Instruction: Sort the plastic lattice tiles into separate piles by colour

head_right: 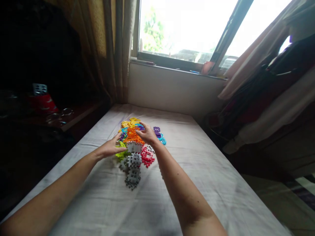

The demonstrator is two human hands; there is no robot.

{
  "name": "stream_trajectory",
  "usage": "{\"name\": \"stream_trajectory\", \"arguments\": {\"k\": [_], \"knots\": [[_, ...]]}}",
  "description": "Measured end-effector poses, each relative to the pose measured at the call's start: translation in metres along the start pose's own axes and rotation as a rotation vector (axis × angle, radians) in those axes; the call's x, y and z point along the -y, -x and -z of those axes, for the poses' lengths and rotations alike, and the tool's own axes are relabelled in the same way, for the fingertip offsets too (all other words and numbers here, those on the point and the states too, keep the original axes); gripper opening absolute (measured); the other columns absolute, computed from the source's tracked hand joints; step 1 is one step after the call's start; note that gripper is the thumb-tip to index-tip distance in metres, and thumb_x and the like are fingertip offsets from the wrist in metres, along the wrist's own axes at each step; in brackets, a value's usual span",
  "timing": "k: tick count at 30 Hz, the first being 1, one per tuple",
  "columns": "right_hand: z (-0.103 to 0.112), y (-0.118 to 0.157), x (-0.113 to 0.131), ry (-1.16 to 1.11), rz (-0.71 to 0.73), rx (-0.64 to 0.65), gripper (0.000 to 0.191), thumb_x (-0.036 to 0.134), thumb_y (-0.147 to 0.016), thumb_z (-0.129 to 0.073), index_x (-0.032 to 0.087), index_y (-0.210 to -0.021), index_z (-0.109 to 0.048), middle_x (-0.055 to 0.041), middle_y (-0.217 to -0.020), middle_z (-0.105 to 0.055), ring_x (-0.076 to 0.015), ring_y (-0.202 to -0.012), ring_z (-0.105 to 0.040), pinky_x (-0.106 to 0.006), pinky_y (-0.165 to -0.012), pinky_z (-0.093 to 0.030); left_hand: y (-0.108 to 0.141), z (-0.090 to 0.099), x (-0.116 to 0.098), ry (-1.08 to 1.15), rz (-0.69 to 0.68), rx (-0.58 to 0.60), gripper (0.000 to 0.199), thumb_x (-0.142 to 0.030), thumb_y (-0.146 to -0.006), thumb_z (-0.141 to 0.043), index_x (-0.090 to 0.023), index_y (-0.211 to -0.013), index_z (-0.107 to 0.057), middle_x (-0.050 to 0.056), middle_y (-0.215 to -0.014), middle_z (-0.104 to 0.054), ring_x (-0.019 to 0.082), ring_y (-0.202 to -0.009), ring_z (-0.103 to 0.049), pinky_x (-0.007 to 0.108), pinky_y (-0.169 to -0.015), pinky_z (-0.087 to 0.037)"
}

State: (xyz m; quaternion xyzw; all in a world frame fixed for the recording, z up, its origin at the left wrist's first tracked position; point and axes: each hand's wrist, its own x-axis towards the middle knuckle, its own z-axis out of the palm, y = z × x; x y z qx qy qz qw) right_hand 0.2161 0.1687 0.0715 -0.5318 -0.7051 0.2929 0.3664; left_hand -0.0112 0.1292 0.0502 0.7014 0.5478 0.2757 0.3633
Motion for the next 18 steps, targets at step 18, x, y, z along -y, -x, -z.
{"name": "stream_trajectory", "arguments": {"k": [18], "knots": [[-0.021,0.008,-0.037,0.233,-0.300,-0.140,0.065,0.043,-0.083,-0.066,0.020,-0.141,-0.052,-0.0138,-0.141,-0.058,-0.0268,-0.133,-0.053,-0.039,-0.110,-0.042,-0.064,-0.034,0.013,0.076,0.112,-0.150,0.096,-0.072,-0.074,-0.061,-0.015,-0.148,-0.036,0.020,-0.150,-0.047,0.030,-0.137,-0.049,0.039,-0.110,-0.040]]}}
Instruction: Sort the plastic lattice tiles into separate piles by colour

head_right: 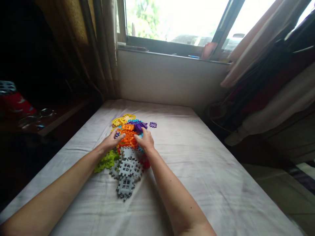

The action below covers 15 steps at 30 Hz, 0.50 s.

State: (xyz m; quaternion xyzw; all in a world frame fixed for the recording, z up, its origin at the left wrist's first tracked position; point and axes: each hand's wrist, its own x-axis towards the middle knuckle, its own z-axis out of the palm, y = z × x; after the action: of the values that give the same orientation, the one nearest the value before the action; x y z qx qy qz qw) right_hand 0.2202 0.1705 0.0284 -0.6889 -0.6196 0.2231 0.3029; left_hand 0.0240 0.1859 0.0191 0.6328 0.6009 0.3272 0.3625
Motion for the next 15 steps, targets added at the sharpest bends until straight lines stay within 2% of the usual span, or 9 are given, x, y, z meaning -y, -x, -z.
{"name": "stream_trajectory", "arguments": {"k": [3,6,8,11,12,15], "knots": [[-0.007,0.000,0.019,-0.167,0.139,0.052,0.060,0.038,-0.083,-0.067,0.021,-0.139,-0.054,-0.0106,-0.136,-0.062,-0.0230,-0.126,-0.058,-0.036,-0.109,-0.044,-0.010,0.025,0.006,0.088,0.010,-0.065,0.088,-0.072,-0.080,-0.053,-0.017,-0.147,-0.039,0.016,-0.145,-0.054,0.028,-0.130,-0.056,0.037,-0.106,-0.044],[0.001,-0.018,0.025,-0.334,0.208,0.151,0.052,0.038,-0.088,-0.062,0.022,-0.137,-0.056,-0.0084,-0.129,-0.066,-0.0193,-0.113,-0.065,-0.033,-0.100,-0.050,-0.035,0.051,0.008,-0.111,0.024,-0.197,0.091,-0.074,-0.078,-0.051,-0.014,-0.145,-0.043,0.019,-0.151,-0.046,0.033,-0.140,-0.044,0.041,-0.112,-0.037],[0.014,-0.039,0.016,-0.301,0.185,0.103,0.046,0.038,-0.090,-0.060,0.021,-0.132,-0.060,-0.0089,-0.129,-0.066,-0.0203,-0.113,-0.065,-0.034,-0.101,-0.050,-0.057,0.061,0.006,-0.228,0.038,-0.190,0.091,-0.073,-0.080,-0.047,-0.011,-0.146,-0.042,0.021,-0.155,-0.041,0.034,-0.144,-0.038,0.044,-0.116,-0.032],[0.036,-0.067,-0.014,-0.054,0.019,-0.102,0.048,0.040,-0.089,-0.061,0.021,-0.132,-0.061,-0.0137,-0.137,-0.060,-0.0299,-0.128,-0.054,-0.047,-0.111,-0.040,-0.092,0.058,0.001,-0.274,0.048,-0.137,0.088,-0.069,-0.078,-0.053,-0.009,-0.142,-0.047,0.021,-0.153,-0.043,0.034,-0.144,-0.038,0.042,-0.117,-0.029],[0.042,-0.074,-0.025,0.025,-0.054,-0.135,0.051,0.042,-0.089,-0.061,0.020,-0.135,-0.059,-0.0161,-0.141,-0.057,-0.0336,-0.132,-0.050,-0.052,-0.112,-0.037,-0.102,0.054,-0.001,-0.275,0.051,-0.127,0.085,-0.067,-0.077,-0.055,-0.009,-0.139,-0.051,0.021,-0.152,-0.045,0.035,-0.144,-0.038,0.041,-0.117,-0.029],[0.045,-0.083,-0.049,0.156,-0.214,-0.114,0.061,0.053,-0.093,-0.052,0.015,-0.141,-0.054,-0.0233,-0.143,-0.052,-0.0408,-0.134,-0.045,-0.059,-0.111,-0.034,-0.125,0.036,-0.004,-0.272,0.061,-0.093,0.075,-0.065,-0.075,-0.060,-0.013,-0.129,-0.059,0.020,-0.144,-0.055,0.036,-0.139,-0.045,0.039,-0.112,-0.036]]}}
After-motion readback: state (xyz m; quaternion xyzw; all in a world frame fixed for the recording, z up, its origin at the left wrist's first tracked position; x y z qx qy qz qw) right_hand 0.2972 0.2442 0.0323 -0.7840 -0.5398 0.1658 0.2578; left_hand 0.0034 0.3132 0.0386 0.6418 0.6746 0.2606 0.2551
